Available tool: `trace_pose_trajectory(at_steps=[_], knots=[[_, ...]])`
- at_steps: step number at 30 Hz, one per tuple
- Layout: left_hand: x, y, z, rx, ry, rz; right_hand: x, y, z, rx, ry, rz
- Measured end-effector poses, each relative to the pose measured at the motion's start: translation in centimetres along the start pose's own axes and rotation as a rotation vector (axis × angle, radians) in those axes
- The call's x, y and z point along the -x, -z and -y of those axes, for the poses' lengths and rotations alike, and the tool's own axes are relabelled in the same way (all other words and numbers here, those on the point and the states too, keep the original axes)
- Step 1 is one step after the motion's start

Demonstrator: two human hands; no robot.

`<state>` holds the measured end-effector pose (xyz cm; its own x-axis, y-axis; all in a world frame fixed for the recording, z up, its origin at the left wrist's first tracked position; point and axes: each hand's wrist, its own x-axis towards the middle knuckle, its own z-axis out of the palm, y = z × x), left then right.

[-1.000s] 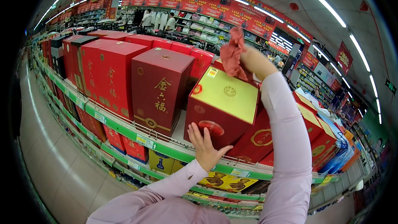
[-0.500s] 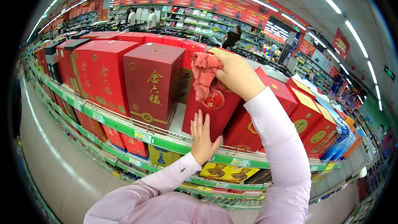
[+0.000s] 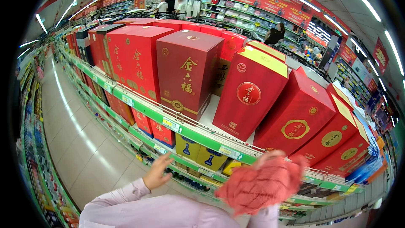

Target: The person wipes the surfaces of red gift boxes on a supermarket shelf using a pink cloth. They pick up individual boxes, wipe them on multiple sides, and place them back on the shelf in sequence.

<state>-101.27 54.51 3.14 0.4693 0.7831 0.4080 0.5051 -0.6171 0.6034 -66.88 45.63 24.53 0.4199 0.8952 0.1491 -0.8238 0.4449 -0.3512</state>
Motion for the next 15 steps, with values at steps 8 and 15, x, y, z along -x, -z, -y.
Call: trace_pose_trajectory(at_steps=[8, 15], knots=[[-7.8, 13.9, -6.8, -0.274, -0.273, -0.272, 1.7, 15.0, -10.2, -0.063, -0.876, -0.066], [-22.5, 23.8, -7.1, -0.505, -0.516, -0.591, 1.7, 14.9, -17.7, -0.342, -0.948, -0.047]])
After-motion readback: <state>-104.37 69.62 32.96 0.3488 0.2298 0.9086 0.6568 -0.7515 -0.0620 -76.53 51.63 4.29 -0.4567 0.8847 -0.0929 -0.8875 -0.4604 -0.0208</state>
